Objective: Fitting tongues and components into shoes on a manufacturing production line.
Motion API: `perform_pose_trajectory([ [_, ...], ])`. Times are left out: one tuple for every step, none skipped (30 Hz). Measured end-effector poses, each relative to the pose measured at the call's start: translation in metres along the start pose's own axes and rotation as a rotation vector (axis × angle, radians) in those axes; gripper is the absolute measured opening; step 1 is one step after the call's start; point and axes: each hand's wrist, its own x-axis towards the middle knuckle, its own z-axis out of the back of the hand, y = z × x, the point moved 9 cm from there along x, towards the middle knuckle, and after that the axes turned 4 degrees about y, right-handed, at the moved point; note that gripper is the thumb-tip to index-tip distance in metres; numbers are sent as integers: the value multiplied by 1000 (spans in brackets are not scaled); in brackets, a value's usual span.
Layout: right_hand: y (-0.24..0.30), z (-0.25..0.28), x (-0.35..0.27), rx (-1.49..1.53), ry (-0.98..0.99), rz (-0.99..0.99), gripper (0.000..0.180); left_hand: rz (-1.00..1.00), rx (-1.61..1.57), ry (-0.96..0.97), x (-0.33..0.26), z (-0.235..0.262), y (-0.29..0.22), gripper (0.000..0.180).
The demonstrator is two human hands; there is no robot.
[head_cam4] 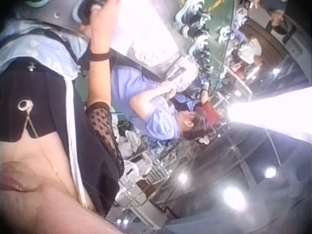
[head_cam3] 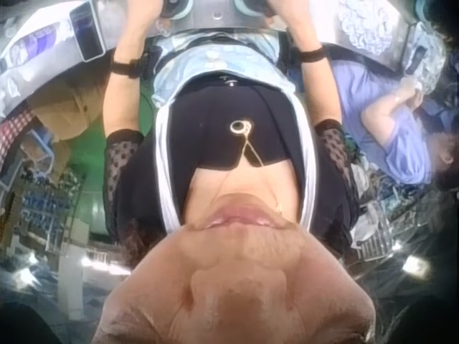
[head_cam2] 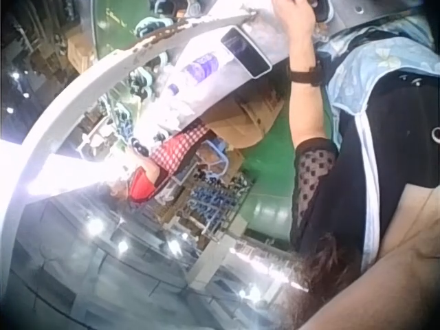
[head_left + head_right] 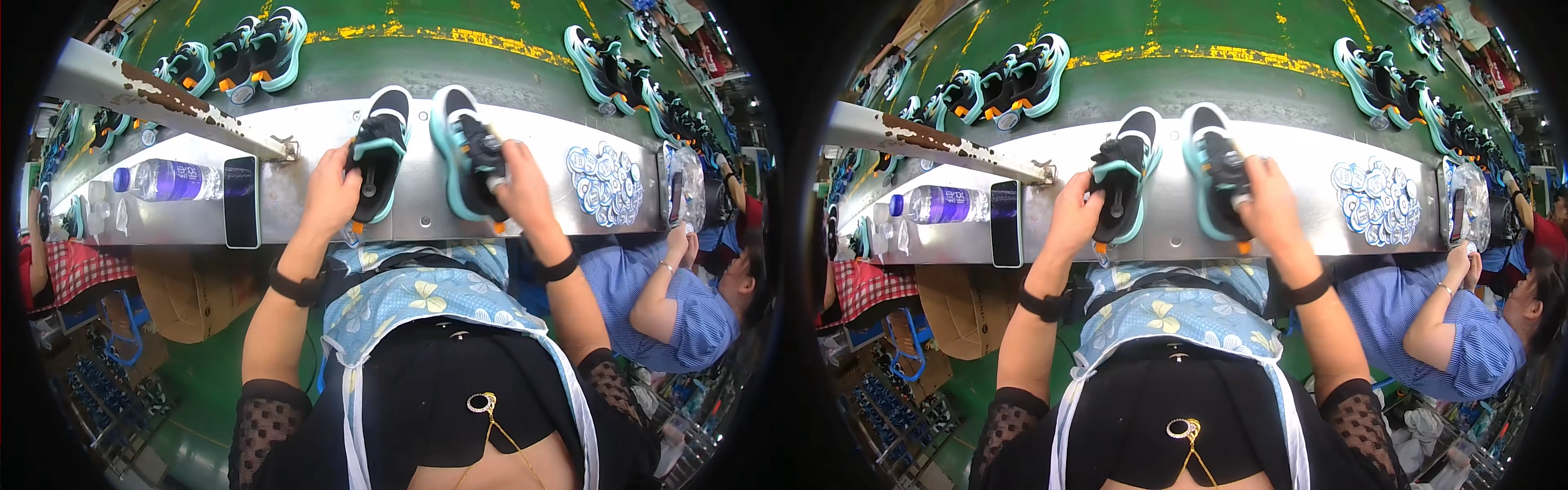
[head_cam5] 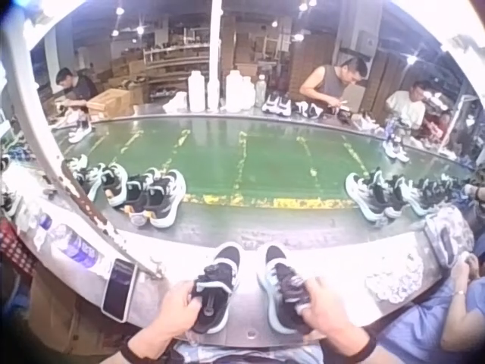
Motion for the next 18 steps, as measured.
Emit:
perform_pose_trajectory([
  [-17,11,2,-50,-35,-33,39,-19,-35,79,-1,-1,-3,41],
  [-28,25,3,-118,-20,-33,44,-26,-69,150,-9,-1,-2,43],
  [-26,48,-4,-106,-75,30,56,7,-75,226,-17,-2,3,41],
  [-20,66,-7,-224,-135,81,45,8,-75,220,-24,2,2,41],
  [-3,79,-12,-233,-105,87,47,61,-141,261,-32,3,3,39],
  [16,88,-15,-240,-72,95,49,118,-207,300,-41,2,8,37],
  [35,80,-15,-40,42,113,52,34,-270,292,-44,3,2,34],
  [54,64,-11,157,156,118,55,40,-279,309,-43,-3,6,34],
  [72,42,-7,185,192,301,57,3,-284,281,-42,-6,2,33],
  [99,21,-1,210,328,285,60,-28,-295,246,-42,-8,0,32],
  [117,1,3,244,420,348,63,-42,-262,216,-41,-10,-6,29],
  [124,-26,5,258,410,475,66,-47,-262,220,-40,-16,-9,29],
  [136,-47,6,259,409,566,64,19,-263,126,-40,-15,1,27],
  [145,-54,6,259,413,570,64,86,-266,30,-42,-13,16,26],
  [151,-52,5,204,326,571,61,157,-431,-32,-40,-11,27,22],
  [156,-48,2,148,237,569,58,162,-431,-38,-39,-11,28,22],
  [157,-47,-2,81,251,567,55,194,-426,-56,-39,-11,28,21],
  [150,-42,-6,80,252,568,55,223,-420,-70,-39,-12,23,20],
])
